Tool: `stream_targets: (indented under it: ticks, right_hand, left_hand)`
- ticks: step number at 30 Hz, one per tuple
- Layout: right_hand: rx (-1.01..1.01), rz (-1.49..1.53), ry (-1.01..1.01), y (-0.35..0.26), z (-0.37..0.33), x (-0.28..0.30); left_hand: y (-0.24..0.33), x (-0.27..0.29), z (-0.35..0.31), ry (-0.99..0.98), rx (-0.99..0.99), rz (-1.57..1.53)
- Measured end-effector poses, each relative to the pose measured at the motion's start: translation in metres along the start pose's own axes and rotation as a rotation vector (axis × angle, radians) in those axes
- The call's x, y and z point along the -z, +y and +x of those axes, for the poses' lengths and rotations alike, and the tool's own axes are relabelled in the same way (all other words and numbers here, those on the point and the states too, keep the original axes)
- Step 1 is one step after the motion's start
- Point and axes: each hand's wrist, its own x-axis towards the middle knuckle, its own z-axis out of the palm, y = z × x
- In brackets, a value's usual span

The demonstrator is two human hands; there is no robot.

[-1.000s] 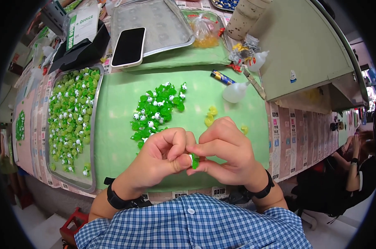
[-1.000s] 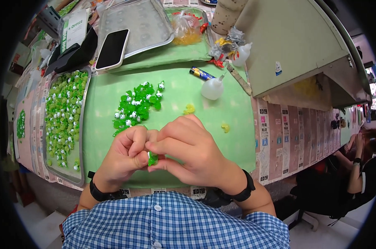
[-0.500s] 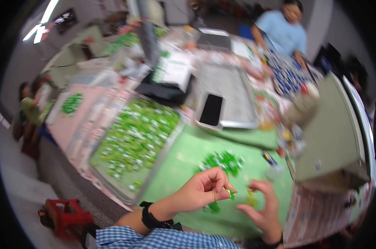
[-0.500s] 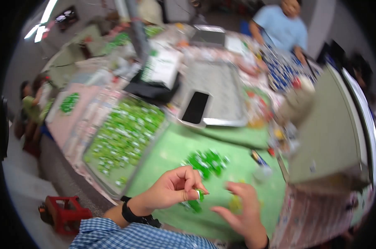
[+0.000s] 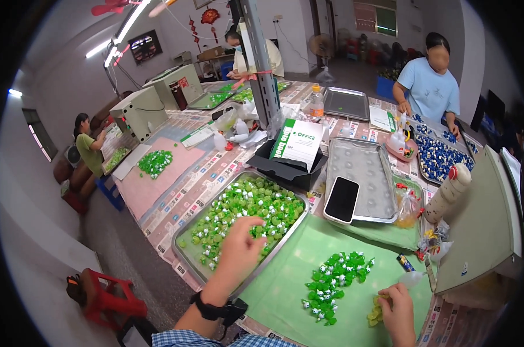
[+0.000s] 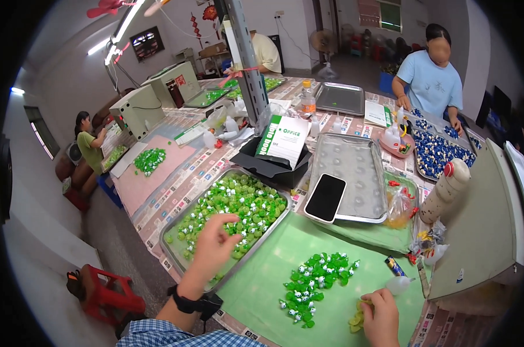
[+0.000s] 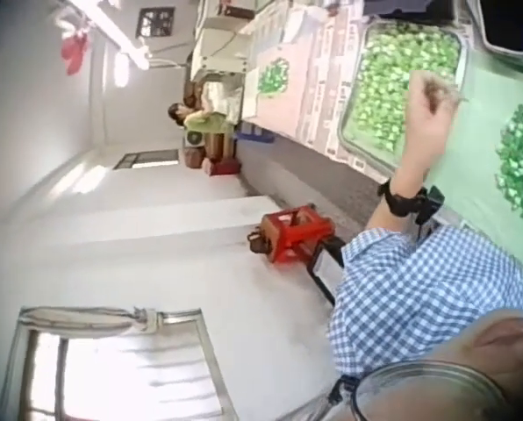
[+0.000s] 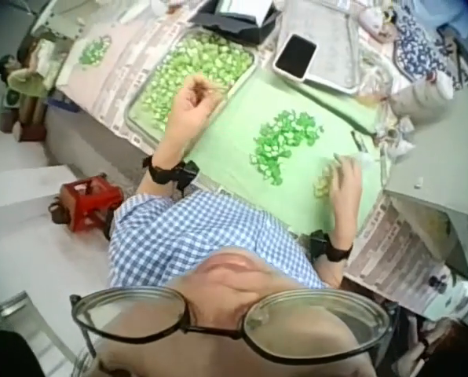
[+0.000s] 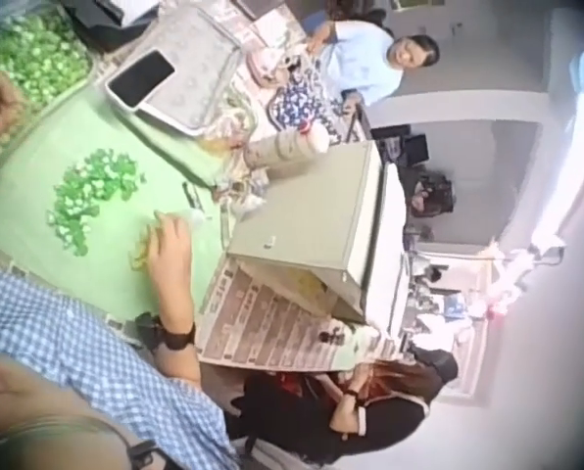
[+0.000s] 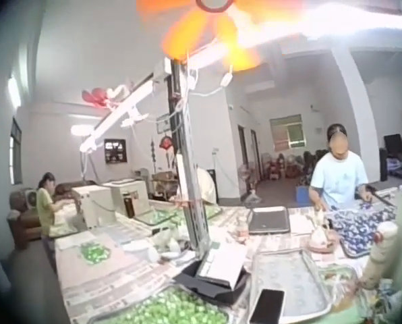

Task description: Assemble small plastic figurine components using glue.

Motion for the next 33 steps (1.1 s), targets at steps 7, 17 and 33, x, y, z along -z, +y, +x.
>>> stream_targets:
  ticks: [7,17,33]
  right_hand:
    - [0.023,0.127,0.056,-0.026,0.004,0.005]
    - [0.091,0.358,0.007,-0.023,0.008,-0.033]
    - [-0.157,0.256,0.345,0.047,0.002,0.001]
  left_hand:
    - [0.055,-0.110,-0.049,-0.786,0.081,-0.694]
    - [0.059,-0.133,-0.067,-0.817,0.273,-1.157]
    - [0.035,-0.135,-0.056,-0.759,0.385,-1.167]
